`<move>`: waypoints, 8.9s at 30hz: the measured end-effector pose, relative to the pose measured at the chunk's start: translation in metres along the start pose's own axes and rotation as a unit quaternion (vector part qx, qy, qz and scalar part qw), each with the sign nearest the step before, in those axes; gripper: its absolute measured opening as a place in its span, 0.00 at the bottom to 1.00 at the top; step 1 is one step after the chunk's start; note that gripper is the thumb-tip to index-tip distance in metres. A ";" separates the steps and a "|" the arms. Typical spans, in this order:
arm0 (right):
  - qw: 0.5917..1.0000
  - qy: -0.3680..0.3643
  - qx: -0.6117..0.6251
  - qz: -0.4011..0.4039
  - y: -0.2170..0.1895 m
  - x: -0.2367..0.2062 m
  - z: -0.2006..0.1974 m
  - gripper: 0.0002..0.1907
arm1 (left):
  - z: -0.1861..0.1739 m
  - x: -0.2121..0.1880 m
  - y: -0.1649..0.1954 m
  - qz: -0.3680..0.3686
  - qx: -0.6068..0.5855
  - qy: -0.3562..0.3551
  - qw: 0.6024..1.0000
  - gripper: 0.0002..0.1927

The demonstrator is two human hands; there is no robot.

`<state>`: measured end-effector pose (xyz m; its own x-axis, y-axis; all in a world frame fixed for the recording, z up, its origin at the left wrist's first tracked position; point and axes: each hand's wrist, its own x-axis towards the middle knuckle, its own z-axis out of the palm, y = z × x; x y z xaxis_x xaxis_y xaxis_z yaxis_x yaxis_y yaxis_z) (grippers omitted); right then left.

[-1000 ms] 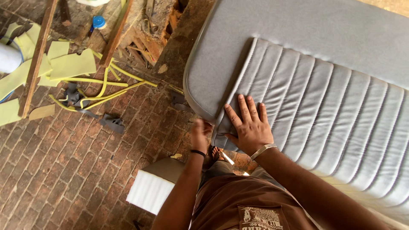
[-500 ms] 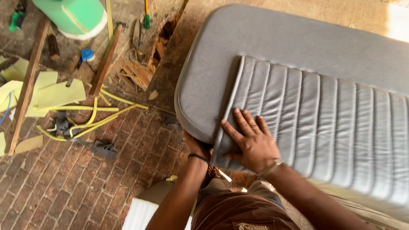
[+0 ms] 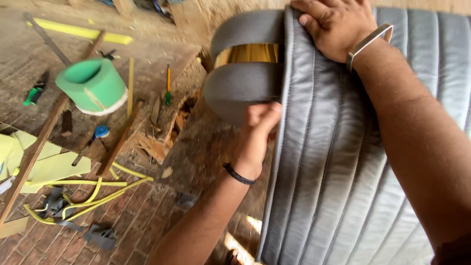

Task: The person staples a grey fabric cover onto a seat cushion using a pneumatic staple gun, then flips the cushion and removes yellow foam padding from the underside by hand.

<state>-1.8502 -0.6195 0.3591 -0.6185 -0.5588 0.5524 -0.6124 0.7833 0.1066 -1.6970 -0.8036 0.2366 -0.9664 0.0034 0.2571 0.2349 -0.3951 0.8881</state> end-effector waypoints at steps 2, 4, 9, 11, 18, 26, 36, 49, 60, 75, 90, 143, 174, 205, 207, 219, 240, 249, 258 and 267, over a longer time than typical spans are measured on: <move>0.999 -0.033 0.012 0.021 0.077 0.020 -0.022 0.22 | 0.070 0.043 0.006 0.038 0.224 -0.001 0.974 0.26; 0.992 -0.097 0.009 0.077 0.134 0.041 -0.032 0.26 | 0.120 0.095 0.010 0.022 0.307 -0.004 0.951 0.31; 0.974 -0.202 -0.022 0.101 0.189 0.079 -0.017 0.30 | 0.138 0.201 -0.001 0.170 0.395 0.036 0.902 0.33; 0.966 -0.233 -0.021 0.110 0.205 0.095 -0.015 0.31 | 0.137 0.221 -0.017 0.204 0.297 0.014 0.933 0.29; 0.955 -0.290 -0.008 0.062 0.243 0.156 0.004 0.37 | 0.124 0.287 -0.029 0.233 0.144 -0.041 0.961 0.24; 0.951 -0.296 -0.071 0.052 0.259 0.170 0.051 0.34 | 0.125 0.330 -0.031 0.230 0.091 -0.048 0.968 0.24; 0.934 -0.247 -0.003 0.259 0.233 0.178 0.028 0.37 | 0.062 0.468 0.065 0.316 0.396 -0.324 0.799 0.15; 0.951 -0.054 -0.158 0.260 0.095 0.081 0.001 0.57 | 0.106 0.507 0.009 0.472 0.330 -0.296 0.762 0.05; 0.968 0.066 -0.198 0.141 0.086 0.093 -0.039 0.11 | 0.098 0.527 0.011 0.495 0.285 -0.324 0.754 0.10; 0.937 0.156 -0.170 0.263 -0.210 0.199 0.388 0.16 | -0.460 0.414 -0.060 0.385 0.143 -0.222 0.884 0.11; 0.981 0.176 -0.007 0.086 -0.196 0.282 0.433 0.16 | -0.441 0.233 -0.346 -0.180 0.324 0.170 0.913 0.19; 0.937 -0.021 -0.109 -0.330 -0.037 0.155 0.791 0.04 | -0.523 0.363 -0.576 -0.167 0.419 -0.019 0.892 0.11; 0.908 -0.184 0.131 -0.354 -0.046 0.165 0.842 0.21 | -0.533 0.400 -0.640 -0.101 0.577 0.155 0.795 0.12; 0.941 -0.030 0.271 0.199 -0.040 -0.051 0.751 0.09 | -0.528 0.421 -0.570 -0.222 0.321 0.144 0.909 0.09; 0.903 -0.088 0.061 0.416 0.003 -0.161 0.706 0.08 | -0.522 0.421 -0.568 -0.206 0.291 0.153 0.922 0.09; 0.665 -0.186 -0.074 0.719 0.091 -0.570 0.522 0.50 | -0.503 0.415 -0.561 -0.255 0.333 0.151 0.895 0.07; 0.932 -0.298 0.062 0.197 -0.064 -0.004 0.791 0.32 | -0.534 0.447 -0.571 -0.242 0.545 0.074 0.799 0.22; 0.819 -0.508 0.048 0.260 -0.051 0.017 0.807 0.25 | -0.533 0.442 -0.572 -0.222 0.589 0.068 0.774 0.22; 0.847 -0.486 0.046 0.211 -0.068 0.034 0.787 0.33 | -0.551 0.437 -0.551 -0.176 0.584 0.059 0.790 0.12; 0.847 -0.485 0.032 0.215 -0.076 0.027 0.843 0.21 | -0.548 0.473 -0.443 0.202 0.508 0.120 0.828 0.06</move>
<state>-2.2348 -0.9236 -0.3310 -0.8852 -0.2115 -0.4144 -0.2348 0.9720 0.0055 -2.3152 -1.1302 -0.2445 -0.7519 -0.1723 0.6364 0.3921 0.6591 0.6417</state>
